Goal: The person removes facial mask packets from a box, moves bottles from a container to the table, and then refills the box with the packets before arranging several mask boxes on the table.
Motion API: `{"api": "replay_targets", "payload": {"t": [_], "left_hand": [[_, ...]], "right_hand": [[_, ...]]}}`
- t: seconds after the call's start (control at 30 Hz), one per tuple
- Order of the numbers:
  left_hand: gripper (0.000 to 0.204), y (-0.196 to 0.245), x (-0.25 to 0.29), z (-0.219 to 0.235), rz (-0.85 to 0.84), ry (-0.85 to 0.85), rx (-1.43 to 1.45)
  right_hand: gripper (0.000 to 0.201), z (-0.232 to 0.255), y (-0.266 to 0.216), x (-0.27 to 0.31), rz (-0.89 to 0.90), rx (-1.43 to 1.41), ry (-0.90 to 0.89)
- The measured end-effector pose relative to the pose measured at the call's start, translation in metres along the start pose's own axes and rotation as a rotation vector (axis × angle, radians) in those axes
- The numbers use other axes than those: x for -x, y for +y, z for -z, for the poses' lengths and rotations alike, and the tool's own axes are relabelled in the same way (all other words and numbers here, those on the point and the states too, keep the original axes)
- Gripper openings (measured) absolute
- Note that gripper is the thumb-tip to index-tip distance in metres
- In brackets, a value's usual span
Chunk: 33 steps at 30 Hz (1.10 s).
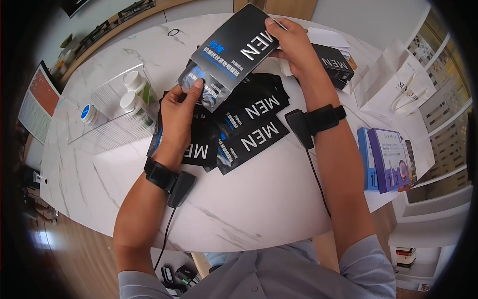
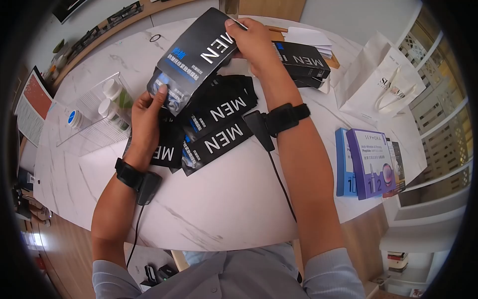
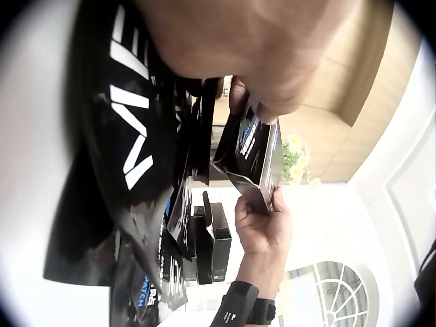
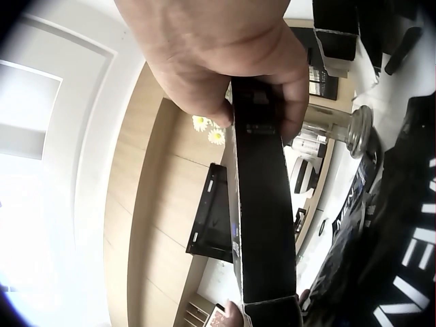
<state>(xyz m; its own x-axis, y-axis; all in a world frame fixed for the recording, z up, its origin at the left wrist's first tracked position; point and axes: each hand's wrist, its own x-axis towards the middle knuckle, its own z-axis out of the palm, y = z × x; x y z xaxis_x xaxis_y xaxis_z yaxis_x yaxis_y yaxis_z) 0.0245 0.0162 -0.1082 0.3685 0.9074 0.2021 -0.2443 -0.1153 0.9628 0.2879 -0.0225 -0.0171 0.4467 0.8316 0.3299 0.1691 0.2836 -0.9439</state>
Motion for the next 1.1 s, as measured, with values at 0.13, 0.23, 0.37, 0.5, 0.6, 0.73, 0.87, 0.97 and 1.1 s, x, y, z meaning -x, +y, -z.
{"api": "replay_targets", "payload": {"t": [0.13,0.23,0.37,0.5,0.6,0.73,0.87,0.97,1.1], "left_hand": [[0.021,-0.008,-0.003,0.003,-0.006,0.019,0.051],[0.018,-0.013,-0.005,0.007,-0.013,0.039,0.085],[0.014,-0.007,-0.002,0.001,-0.015,0.061,0.129],[0.027,-0.013,-0.005,0.006,-0.064,0.082,0.073],[0.035,-0.004,0.001,0.0,-0.073,0.149,-0.019],[0.033,-0.001,0.0,-0.004,-0.123,0.162,0.034],[0.037,-0.003,-0.003,0.001,-0.11,0.121,-0.025],[0.037,0.004,-0.001,0.001,-0.015,0.082,0.061],[0.026,0.004,0.001,-0.005,-0.026,0.077,0.091]], "right_hand": [[0.042,0.004,0.006,-0.005,0.014,0.028,0.038],[0.043,0.023,0.005,-0.012,0.04,0.03,0.107],[0.043,0.048,-0.005,-0.013,0.043,0.083,0.21],[0.044,0.073,-0.009,-0.017,0.05,0.053,0.301],[0.041,0.082,-0.016,-0.015,0.028,0.051,0.322],[0.038,0.087,-0.009,-0.025,0.029,0.03,0.27],[0.038,0.038,-0.005,-0.013,0.021,-0.062,0.101],[0.04,0.009,0.004,-0.008,0.026,-0.072,0.015],[0.041,-0.011,0.004,0.001,0.023,-0.021,-0.003]]}}
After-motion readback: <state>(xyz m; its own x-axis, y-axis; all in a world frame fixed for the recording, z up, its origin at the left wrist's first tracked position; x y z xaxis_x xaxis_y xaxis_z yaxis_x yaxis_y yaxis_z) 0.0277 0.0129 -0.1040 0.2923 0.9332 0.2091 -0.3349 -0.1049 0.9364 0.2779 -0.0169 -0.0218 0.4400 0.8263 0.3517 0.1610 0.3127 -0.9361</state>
